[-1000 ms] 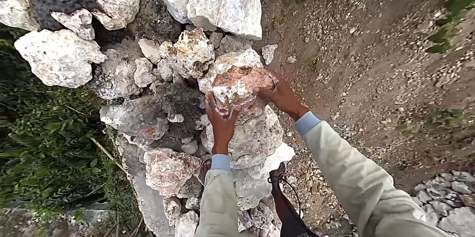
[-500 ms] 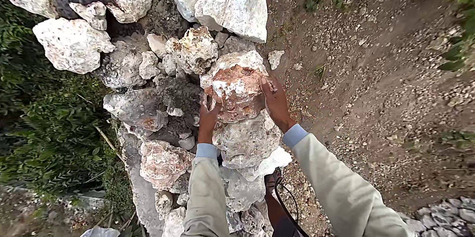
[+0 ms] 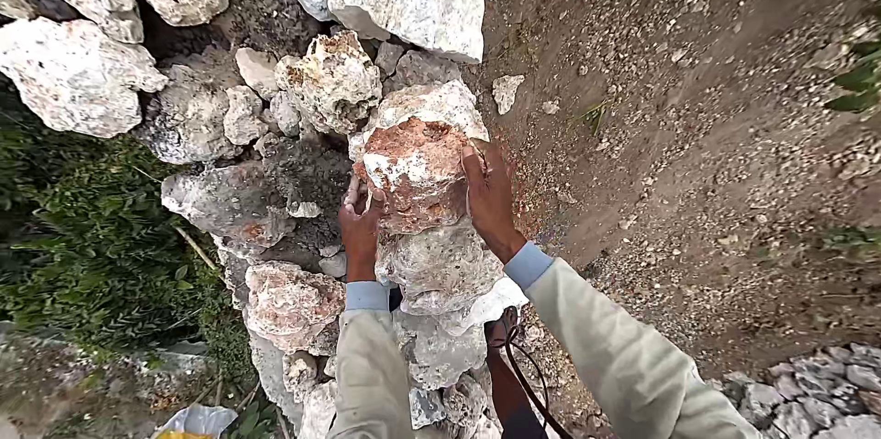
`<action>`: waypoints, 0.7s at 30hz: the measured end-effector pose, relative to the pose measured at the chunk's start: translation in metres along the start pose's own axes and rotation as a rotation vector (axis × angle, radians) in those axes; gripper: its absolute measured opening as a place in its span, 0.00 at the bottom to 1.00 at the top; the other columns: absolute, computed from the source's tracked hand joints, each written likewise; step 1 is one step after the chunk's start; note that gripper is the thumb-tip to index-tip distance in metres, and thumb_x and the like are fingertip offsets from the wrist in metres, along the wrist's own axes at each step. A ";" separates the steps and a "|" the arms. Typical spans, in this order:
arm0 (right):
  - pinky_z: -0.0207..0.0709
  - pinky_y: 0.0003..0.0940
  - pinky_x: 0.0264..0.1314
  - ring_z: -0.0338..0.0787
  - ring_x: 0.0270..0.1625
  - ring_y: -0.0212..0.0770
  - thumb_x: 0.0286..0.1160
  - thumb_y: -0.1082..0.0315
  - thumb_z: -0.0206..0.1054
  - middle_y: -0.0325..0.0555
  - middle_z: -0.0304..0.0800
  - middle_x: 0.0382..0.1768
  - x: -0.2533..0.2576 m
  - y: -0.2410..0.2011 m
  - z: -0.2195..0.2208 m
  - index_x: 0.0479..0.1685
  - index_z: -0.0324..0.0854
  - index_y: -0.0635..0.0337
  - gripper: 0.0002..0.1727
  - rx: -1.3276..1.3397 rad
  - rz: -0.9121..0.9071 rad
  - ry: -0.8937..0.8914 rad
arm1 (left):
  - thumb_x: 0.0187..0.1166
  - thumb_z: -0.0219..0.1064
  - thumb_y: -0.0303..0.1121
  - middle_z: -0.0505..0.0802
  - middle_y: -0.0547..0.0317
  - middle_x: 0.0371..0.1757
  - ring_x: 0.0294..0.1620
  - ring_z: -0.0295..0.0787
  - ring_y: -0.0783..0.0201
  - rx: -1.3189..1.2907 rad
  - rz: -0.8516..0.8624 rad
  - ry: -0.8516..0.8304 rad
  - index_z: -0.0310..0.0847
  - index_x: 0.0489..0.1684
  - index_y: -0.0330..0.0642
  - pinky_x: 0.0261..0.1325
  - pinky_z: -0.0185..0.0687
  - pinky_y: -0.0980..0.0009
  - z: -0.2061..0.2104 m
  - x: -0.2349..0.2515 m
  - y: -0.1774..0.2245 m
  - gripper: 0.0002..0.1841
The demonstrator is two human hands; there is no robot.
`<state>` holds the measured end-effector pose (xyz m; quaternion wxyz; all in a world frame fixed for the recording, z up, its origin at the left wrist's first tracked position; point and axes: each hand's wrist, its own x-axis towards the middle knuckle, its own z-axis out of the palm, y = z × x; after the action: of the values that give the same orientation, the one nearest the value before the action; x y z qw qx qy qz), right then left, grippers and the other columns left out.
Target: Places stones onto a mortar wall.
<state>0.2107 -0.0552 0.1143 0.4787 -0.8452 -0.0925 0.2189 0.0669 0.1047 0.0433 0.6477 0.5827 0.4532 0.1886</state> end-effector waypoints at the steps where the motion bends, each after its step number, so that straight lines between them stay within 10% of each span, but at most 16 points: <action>1: 0.67 0.71 0.68 0.76 0.75 0.59 0.90 0.36 0.45 0.47 0.74 0.80 -0.007 -0.003 0.001 0.86 0.66 0.37 0.32 -0.033 -0.012 -0.014 | 0.78 0.72 0.43 0.81 0.52 0.80 0.73 0.82 0.68 -0.005 0.000 0.000 0.63 0.88 0.39 0.74 0.80 0.69 -0.003 0.001 -0.003 0.38; 7: 0.75 0.66 0.56 0.79 0.67 0.64 0.90 0.44 0.51 0.52 0.77 0.76 0.000 -0.002 0.011 0.81 0.73 0.53 0.30 -0.103 -0.115 0.077 | 0.89 0.55 0.37 0.84 0.54 0.73 0.66 0.85 0.67 0.037 0.020 0.027 0.63 0.86 0.40 0.71 0.82 0.64 -0.008 0.008 -0.015 0.27; 11: 0.63 0.70 0.77 0.67 0.84 0.66 0.89 0.38 0.52 0.55 0.65 0.88 -0.012 0.001 -0.058 0.93 0.59 0.42 0.37 0.295 0.059 -0.117 | 0.84 0.61 0.50 0.64 0.51 0.92 0.87 0.66 0.63 0.184 0.142 0.064 0.45 0.96 0.44 0.85 0.66 0.63 -0.007 -0.006 0.007 0.42; 17: 0.70 0.53 0.83 0.77 0.82 0.46 0.87 0.39 0.54 0.50 0.77 0.81 -0.060 0.192 -0.172 0.87 0.66 0.53 0.37 0.143 0.286 0.179 | 0.84 0.56 0.60 0.52 0.41 0.95 0.96 0.43 0.50 0.682 0.732 0.202 0.43 0.94 0.34 0.96 0.45 0.54 0.067 -0.035 0.077 0.47; 21: 0.68 0.56 0.85 0.77 0.81 0.59 0.88 0.49 0.59 0.68 0.76 0.78 -0.183 0.308 -0.217 0.86 0.63 0.68 0.37 -0.032 0.712 0.089 | 0.86 0.46 0.63 0.73 0.49 0.87 0.93 0.56 0.51 1.099 0.827 0.246 0.72 0.82 0.43 0.94 0.36 0.45 0.104 -0.013 0.048 0.37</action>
<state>0.1310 -0.4506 0.0005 0.3628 -0.8406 0.2254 0.3333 0.1575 0.0460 0.0837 0.0781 0.9251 0.2940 0.2274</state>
